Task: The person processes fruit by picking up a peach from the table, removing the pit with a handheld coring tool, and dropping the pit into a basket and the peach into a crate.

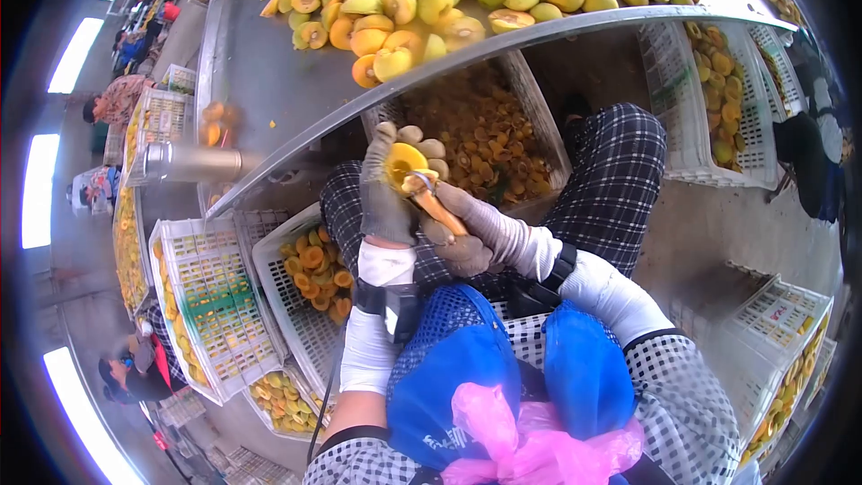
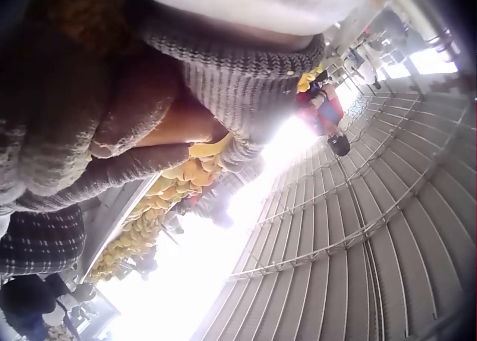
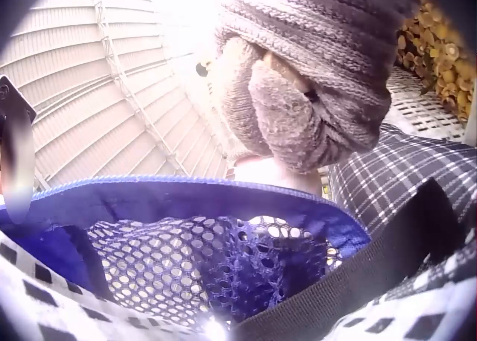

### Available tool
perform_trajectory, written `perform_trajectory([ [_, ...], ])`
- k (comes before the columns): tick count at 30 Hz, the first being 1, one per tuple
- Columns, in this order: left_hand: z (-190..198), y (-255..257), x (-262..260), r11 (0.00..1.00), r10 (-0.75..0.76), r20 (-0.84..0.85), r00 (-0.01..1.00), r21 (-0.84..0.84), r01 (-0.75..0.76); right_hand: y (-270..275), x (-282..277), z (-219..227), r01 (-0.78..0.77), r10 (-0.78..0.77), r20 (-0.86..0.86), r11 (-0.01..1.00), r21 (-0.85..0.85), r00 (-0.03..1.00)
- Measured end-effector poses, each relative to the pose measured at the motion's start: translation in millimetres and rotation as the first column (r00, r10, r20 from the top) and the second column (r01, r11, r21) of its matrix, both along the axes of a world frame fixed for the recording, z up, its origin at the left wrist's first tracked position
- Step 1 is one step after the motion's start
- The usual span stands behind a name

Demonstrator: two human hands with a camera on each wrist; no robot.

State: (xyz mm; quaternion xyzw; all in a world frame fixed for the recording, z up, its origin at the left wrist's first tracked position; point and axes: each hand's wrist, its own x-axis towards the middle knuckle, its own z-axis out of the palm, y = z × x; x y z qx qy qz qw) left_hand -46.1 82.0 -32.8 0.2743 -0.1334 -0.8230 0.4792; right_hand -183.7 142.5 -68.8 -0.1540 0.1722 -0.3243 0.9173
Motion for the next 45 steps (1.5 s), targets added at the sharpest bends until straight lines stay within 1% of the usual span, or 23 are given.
perform_trajectory([
  [2,18,20,12,0.916,0.402,0.535,0.743,-0.23,-0.33,0,-11,10,-0.11,0.12,0.299,0.993,-0.051,0.947],
  [3,13,24,50,0.951,0.308,0.619,0.722,-0.193,-0.24,-1,-17,10,-0.165,0.108,0.432,0.982,0.097,0.895],
  [4,30,37,68,0.945,0.302,0.813,0.498,-0.189,-0.266,-6,-22,2,-0.127,0.056,0.453,0.984,0.128,0.89],
  [5,5,36,127,0.98,0.195,0.971,-0.139,-0.189,0.055,-14,-22,-8,-0.093,0.03,0.22,0.955,0.28,0.975],
  [6,0,49,158,0.907,0.415,0.668,-0.619,-0.248,0.341,-23,-17,-16,-0.013,0.027,-0.027,0.91,0.415,0.999],
  [7,9,42,176,0.923,0.384,0.505,-0.773,-0.188,0.336,-16,-10,-17,0.145,-0.06,-0.217,0.903,0.404,0.974],
  [8,21,28,173,0.92,0.392,0.497,-0.774,-0.2,0.337,-16,-10,-16,0.068,-0.001,-0.176,0.925,0.374,0.984],
  [10,51,-4,149,0.915,0.397,0.739,-0.544,-0.366,0.172,-22,-6,1,0.127,-0.026,-0.254,0.912,0.389,0.967],
  [12,59,-53,115,0.951,0.303,0.916,-0.264,-0.275,0.14,-29,-9,-11,0.15,-0.043,-0.265,0.905,0.399,0.963],
  [14,17,-114,105,0.706,0.674,0.699,-0.24,-0.512,0.489,-32,-10,-15,0.191,-0.074,-0.278,0.886,0.422,0.958],
  [16,20,-146,66,0.766,0.473,0.844,-0.254,-0.251,0.591,-33,-11,-7,0.186,-0.051,-0.343,0.909,0.373,0.938],
  [20,1,-169,58,0.737,0.478,0.864,-0.159,-0.296,0.607,-37,-12,-6,0.219,-0.105,-0.348,0.926,0.307,0.932],
  [22,9,-161,68,0.906,0.16,0.905,0.394,-0.293,0.306,-35,-11,1,0.235,-0.126,-0.384,0.939,0.252,0.915],
  [24,21,-150,79,0.921,0.182,0.919,0.35,-0.284,0.267,-35,-12,11,0.298,-0.195,-0.446,0.939,0.172,0.873],
  [27,33,-113,89,0.887,0.264,0.6,0.755,-0.459,0.055,-34,-10,5,0.317,-0.287,-0.415,0.949,0.004,0.864],
  [30,27,-65,69,0.891,0.255,0.703,0.664,-0.438,0.122,-39,-11,22,0.339,-0.395,-0.4,0.918,-0.205,0.827],
  [34,21,-11,20,0.878,0.156,0.757,0.635,-0.401,0.262,-37,-11,41,0.352,-0.373,-0.367,0.927,-0.127,0.852],
  [36,3,6,-4,0.871,0.255,0.65,0.716,-0.476,0.123,-31,-6,31,0.366,-0.365,-0.035,0.918,0.153,0.93],
  [37,-2,15,-19,0.898,0.308,0.454,0.836,-0.429,-0.097,-24,1,28,0.381,-0.376,-0.057,0.915,0.133,0.925],
  [38,-4,20,-30,0.898,0.38,0.238,0.894,-0.327,-0.295,-18,2,30,0.381,-0.37,-0.125,0.921,0.079,0.921],
  [39,0,21,-35,0.872,0.467,0.358,0.809,-0.339,-0.354,-19,2,29,0.391,-0.394,-0.25,0.918,-0.062,0.885],
  [44,3,14,-8,0.891,0.453,0.433,0.78,-0.246,-0.381,-2,4,-3,0.397,-0.591,-0.303,0.764,-0.508,0.748],
  [45,4,15,-2,0.912,0.407,0.457,0.791,-0.256,-0.321,0,-1,5,0.23,-0.572,-0.429,0.748,-0.622,0.699],
])
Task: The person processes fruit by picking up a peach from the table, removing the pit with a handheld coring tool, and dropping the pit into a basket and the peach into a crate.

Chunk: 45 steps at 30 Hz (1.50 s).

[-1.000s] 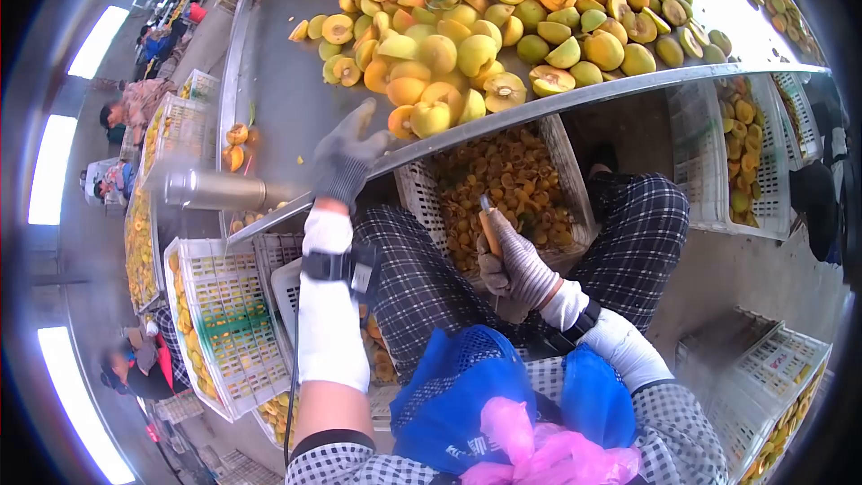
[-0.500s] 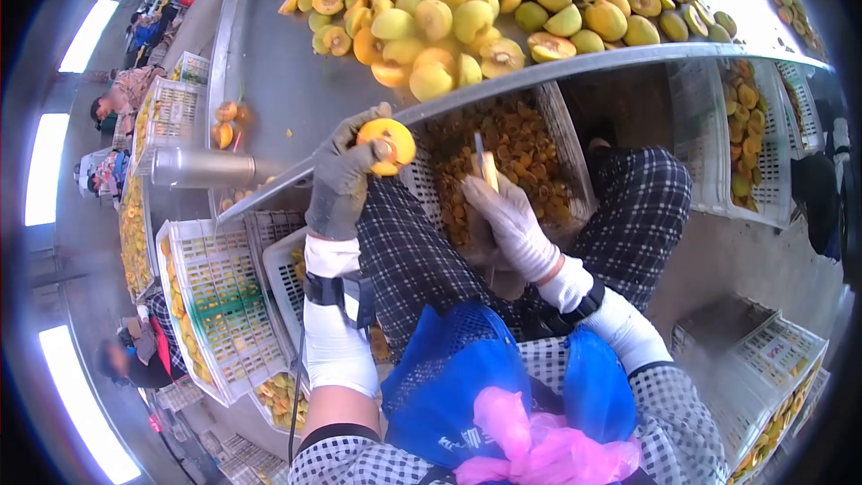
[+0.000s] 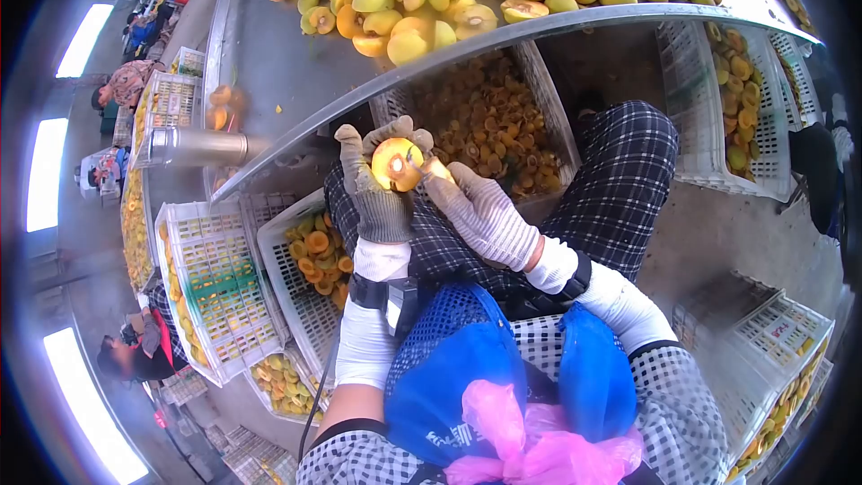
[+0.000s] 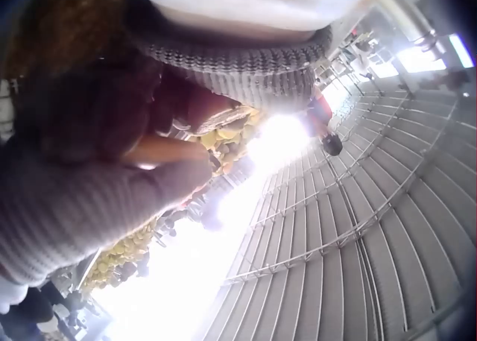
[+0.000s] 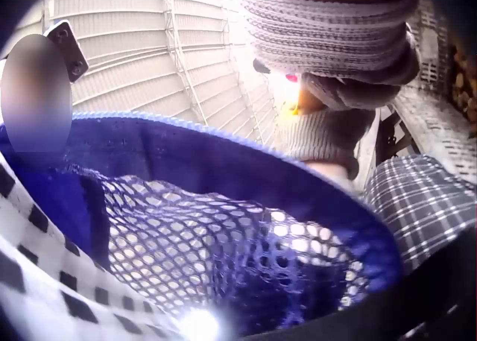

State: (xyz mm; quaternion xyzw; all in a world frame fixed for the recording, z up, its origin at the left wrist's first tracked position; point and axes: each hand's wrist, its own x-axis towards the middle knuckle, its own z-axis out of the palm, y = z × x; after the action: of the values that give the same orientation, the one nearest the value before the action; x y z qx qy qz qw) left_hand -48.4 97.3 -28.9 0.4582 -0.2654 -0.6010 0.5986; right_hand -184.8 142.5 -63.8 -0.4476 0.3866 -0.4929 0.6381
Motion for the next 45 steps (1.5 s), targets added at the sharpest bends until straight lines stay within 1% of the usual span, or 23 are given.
perform_trajectory([
  [1,1,1,2,0.998,-0.059,0.031,0.998,0.001,0.059,0,-4,8,-0.061,0.048,-0.22,0.997,-0.053,0.974],
  [2,6,2,-4,0.999,0.013,0.066,0.998,0.047,-0.016,-1,-7,15,-0.093,0.066,-0.353,0.994,-0.062,0.933],
  [5,1,2,-3,1.0,-0.03,0.186,0.982,0.009,0.029,-4,-6,10,-0.148,0.125,-0.431,0.989,-0.018,0.893],
  [9,0,0,-7,0.996,-0.065,0.318,0.946,-0.039,0.082,-6,-6,2,-0.147,0.132,-0.416,0.989,-0.003,0.9],
  [12,-3,-1,-13,0.998,0.011,0.362,0.932,-0.056,0.01,-7,-3,0,-0.156,0.175,-0.377,0.984,0.082,0.91],
  [14,-11,-2,-13,0.97,0.097,0.548,0.831,-0.237,0.044,-5,0,-2,-0.145,0.164,-0.219,0.985,0.098,0.962],
  [18,-22,-5,-7,0.951,0.084,0.6,0.795,-0.286,0.116,-5,-1,-13,-0.194,0.216,-0.176,0.972,0.134,0.96],
  [20,-23,-14,4,0.923,-0.1,0.673,0.733,-0.212,0.321,-4,-2,-17,-0.249,0.264,-0.118,0.96,0.129,0.957],
  [21,-19,-21,9,0.923,-0.104,0.671,0.734,-0.209,0.322,-6,-5,-12,-0.246,0.262,-0.119,0.96,0.133,0.958],
  [22,-11,-31,15,0.899,-0.385,0.557,0.736,0.046,0.436,-9,-10,-6,-0.338,0.351,-0.015,0.911,0.237,0.936],
  [23,-4,-36,16,0.787,-0.617,0.369,0.696,0.274,0.553,-13,-12,-2,-0.432,0.424,0.099,0.841,0.325,0.9],
  [25,9,-30,8,0.806,-0.592,0.349,0.726,0.245,0.54,-15,-14,-1,-0.441,0.421,0.135,0.837,0.324,0.897],
  [27,16,-19,-9,0.948,-0.312,0.353,0.882,0.053,0.314,-16,-21,11,-0.379,0.336,0.204,0.895,0.235,0.92],
  [29,-4,-12,-4,0.957,-0.236,0.519,0.822,-0.021,0.288,-13,-8,-9,-0.337,0.287,0.214,0.907,0.254,0.934],
  [31,-19,-9,-5,0.993,-0.116,0.519,0.847,0.053,0.104,-6,3,-18,-0.354,0.288,0.272,0.905,0.235,0.918],
  [33,-23,-9,-14,0.999,-0.048,0.436,0.899,0.006,0.05,-7,-5,-11,-0.345,0.306,0.199,0.917,0.201,0.931],
  [35,-20,-10,-14,0.999,0.022,0.345,0.938,-0.037,-0.01,-10,-22,12,-0.664,0.401,0.552,0.603,0.441,0.731],
  [36,-12,-13,-9,0.99,-0.137,0.28,0.95,0.066,0.124,-6,-14,6,-0.709,0.337,0.685,0.597,0.375,0.646],
  [37,-7,-15,-6,0.953,-0.289,0.199,0.936,0.157,0.261,-5,-13,-3,-0.709,0.34,0.682,0.598,0.375,0.648],
  [39,-1,-16,-14,0.956,-0.286,0.226,0.931,0.139,0.26,-6,-13,-9,-0.78,0.317,0.839,0.597,0.184,0.441],
  [41,8,-11,-26,0.955,-0.206,-0.092,0.974,0.199,0.221,-5,-11,-9,-0.789,0.221,0.881,0.569,0.232,0.418],
  [43,9,-13,-27,0.963,-0.194,-0.109,0.975,0.167,0.21,-8,-10,-10,-0.785,0.199,0.912,0.593,0.18,0.36],
  [45,15,-7,-19,0.972,0.071,0.08,0.994,0.219,-0.087,-7,-9,-18,-0.815,0.248,0.923,0.569,0.107,0.294],
])
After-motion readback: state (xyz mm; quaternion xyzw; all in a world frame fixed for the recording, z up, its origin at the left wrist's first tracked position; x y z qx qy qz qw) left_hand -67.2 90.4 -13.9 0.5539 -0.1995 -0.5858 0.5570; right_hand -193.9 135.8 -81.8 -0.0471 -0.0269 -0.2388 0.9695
